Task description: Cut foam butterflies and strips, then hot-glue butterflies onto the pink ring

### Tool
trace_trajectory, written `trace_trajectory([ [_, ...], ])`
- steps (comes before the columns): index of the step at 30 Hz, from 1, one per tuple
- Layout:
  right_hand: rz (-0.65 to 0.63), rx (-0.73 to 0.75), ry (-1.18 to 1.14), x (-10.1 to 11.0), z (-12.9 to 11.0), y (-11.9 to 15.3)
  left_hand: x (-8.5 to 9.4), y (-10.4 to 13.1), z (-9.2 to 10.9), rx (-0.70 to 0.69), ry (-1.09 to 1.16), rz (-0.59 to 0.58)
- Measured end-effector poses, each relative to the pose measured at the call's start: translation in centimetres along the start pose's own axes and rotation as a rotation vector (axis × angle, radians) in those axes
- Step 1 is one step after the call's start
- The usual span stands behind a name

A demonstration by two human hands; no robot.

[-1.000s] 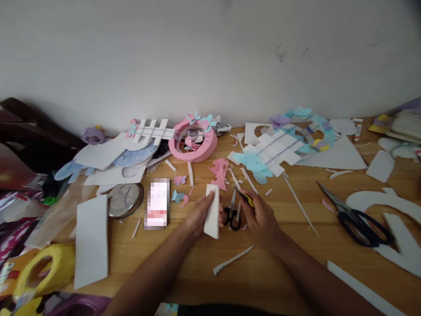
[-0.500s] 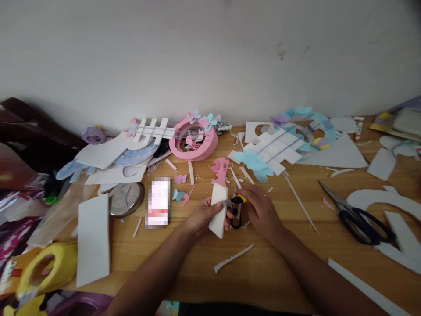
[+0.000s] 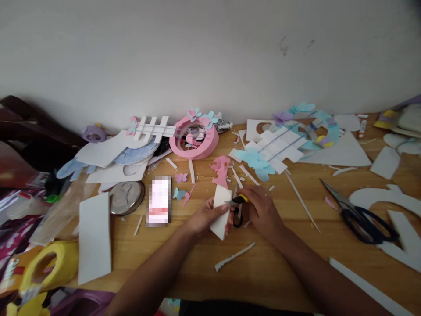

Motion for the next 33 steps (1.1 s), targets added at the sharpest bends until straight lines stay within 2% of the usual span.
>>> trace_trajectory([
  [7, -0.012, -0.003, -0.001, -0.3, -0.5, 0.2, -0.3, 0.0, -0.1, -0.008, -0.022, -0.004],
  [16, -0.04, 0.018, 0.019, -0.5, -1.3, 0.3, -1.0, 0.4, -0.1, 0.006, -0.017, -0.067],
  [26, -0.038, 0.048, 0.066, -0.5, -1.6, 0.4, -1.7, 0.8, 0.0, 0.034, -0.12, -0.096],
  [33, -0.065, 0.034, 0.055, -0.5, -1.8, 0.4, -2.4, 0.9, -0.1, 0.01, -0.062, -0.153],
])
Point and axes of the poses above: each hand's wrist, its own y-axis away from the middle knuckle, its own x-axis out of the back of the hand, z = x × y, the point moved 8 cm from there along -y, towards the middle knuckle, and after that the axes turned 4 degrees about x, right-handed, at the moved point
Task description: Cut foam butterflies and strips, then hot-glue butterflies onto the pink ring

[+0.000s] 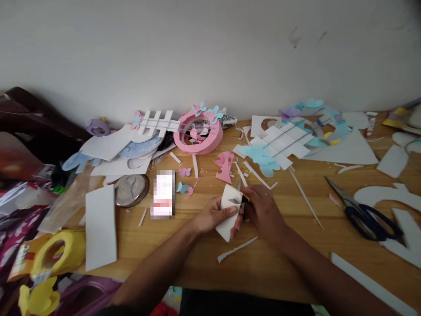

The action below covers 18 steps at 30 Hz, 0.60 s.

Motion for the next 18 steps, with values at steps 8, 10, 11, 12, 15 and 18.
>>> trace_trajectory([
  [8, -0.072, -0.057, 0.01, -0.3, -0.2, -0.4, -0.5, 0.0, -0.9, 0.011, 0.131, -0.03],
  [10, -0.076, -0.056, 0.026, -0.2, -0.4, -0.6, -0.5, 0.1, -1.0, 0.001, 0.137, -0.04],
  [11, -0.076, -0.054, 0.033, -0.2, -0.5, -0.7, -0.5, 0.1, -1.1, -0.005, 0.14, -0.04],
  [12, -0.076, -0.051, 0.039, -0.1, -0.7, -0.8, -0.4, 0.1, -1.1, -0.009, 0.144, -0.037],
  [15, -0.073, -0.034, 0.048, 0.0, -0.9, -1.1, -0.4, 0.2, -1.4, -0.015, 0.158, -0.048],
  [18, -0.069, -0.012, 0.038, 0.1, -1.0, -1.2, -0.6, 0.1, -1.4, -0.016, 0.157, -0.081],
])
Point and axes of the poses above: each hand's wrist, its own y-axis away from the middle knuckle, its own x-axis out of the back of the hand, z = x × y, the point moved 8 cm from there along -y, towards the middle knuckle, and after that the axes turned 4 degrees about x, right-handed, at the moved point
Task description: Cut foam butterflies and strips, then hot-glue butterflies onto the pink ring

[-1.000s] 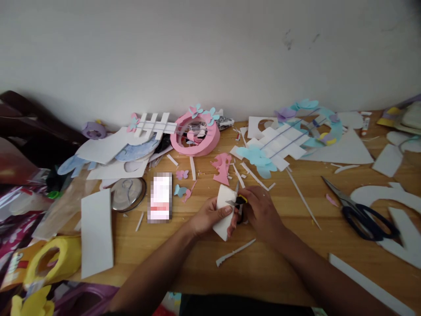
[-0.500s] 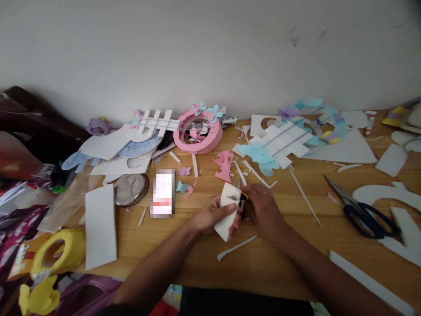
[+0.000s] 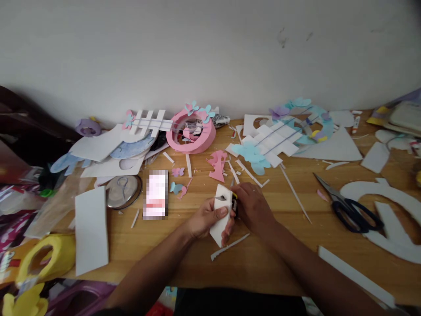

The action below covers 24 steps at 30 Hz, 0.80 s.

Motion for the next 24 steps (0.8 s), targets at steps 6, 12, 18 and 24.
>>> trace_trajectory([
  [6, 0.058, 0.051, -0.069, 0.3, 0.4, 0.0, 0.5, 0.0, 0.8, -0.014, -0.041, 0.015],
  [12, 0.011, 0.096, -0.095, 0.3, 1.2, 0.3, 1.0, 0.9, 2.1, -0.042, -0.078, 0.016],
  [18, 0.01, 0.156, -0.118, 0.2, 1.3, 0.3, 1.0, 0.9, 1.2, 0.051, -0.107, 0.017],
  [24, -0.029, 0.154, -0.094, 0.1, 0.7, 0.3, 0.3, 0.7, 0.8, 0.123, -0.208, 0.011],
])
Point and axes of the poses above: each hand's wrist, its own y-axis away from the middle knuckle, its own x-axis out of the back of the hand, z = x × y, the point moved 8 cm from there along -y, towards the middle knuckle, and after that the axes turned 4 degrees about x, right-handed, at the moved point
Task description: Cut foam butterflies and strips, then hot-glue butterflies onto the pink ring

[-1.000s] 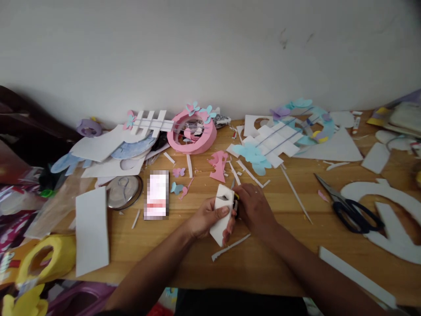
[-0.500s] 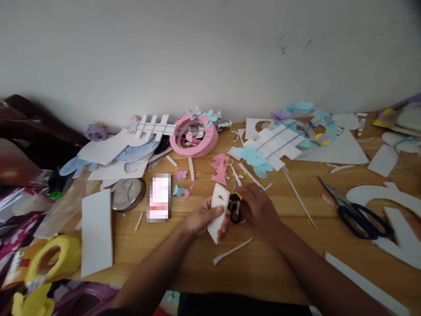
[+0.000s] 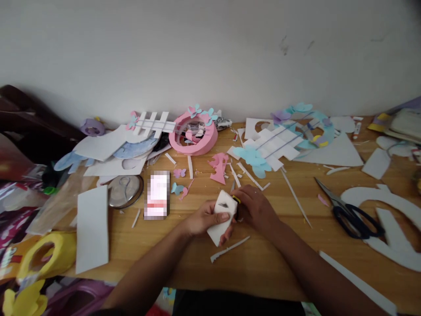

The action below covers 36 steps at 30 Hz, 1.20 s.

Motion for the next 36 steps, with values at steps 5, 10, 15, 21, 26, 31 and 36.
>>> trace_trajectory([
  [5, -0.025, -0.041, 0.037, -0.6, -0.4, -0.1, -0.3, -0.4, 0.0, 0.025, -0.11, 0.071],
  [10, -0.085, 0.067, 0.21, -2.4, -2.2, -0.9, -5.8, -0.8, -3.6, 0.289, -0.355, -0.324],
  [15, 0.083, -0.035, 0.15, -1.3, -1.4, -1.1, -5.5, -0.9, -3.9, 0.256, -0.215, -0.305],
  [21, 0.216, -0.244, 0.016, 1.0, 1.0, 0.3, 1.7, -0.8, 0.4, -0.129, -0.103, 0.248],
  [26, 0.256, -0.413, -0.085, 1.9, 2.4, 1.4, 4.7, 0.2, 1.4, -0.218, -0.158, 0.557],
  [31, 0.234, -0.265, -0.09, 1.6, 0.2, 0.7, 4.8, 0.6, 2.6, -0.33, -0.321, 0.56],
  [36, 0.132, -0.119, 0.01, 0.9, -2.2, 0.2, 3.1, 1.8, 5.5, -0.551, -0.807, 0.574],
])
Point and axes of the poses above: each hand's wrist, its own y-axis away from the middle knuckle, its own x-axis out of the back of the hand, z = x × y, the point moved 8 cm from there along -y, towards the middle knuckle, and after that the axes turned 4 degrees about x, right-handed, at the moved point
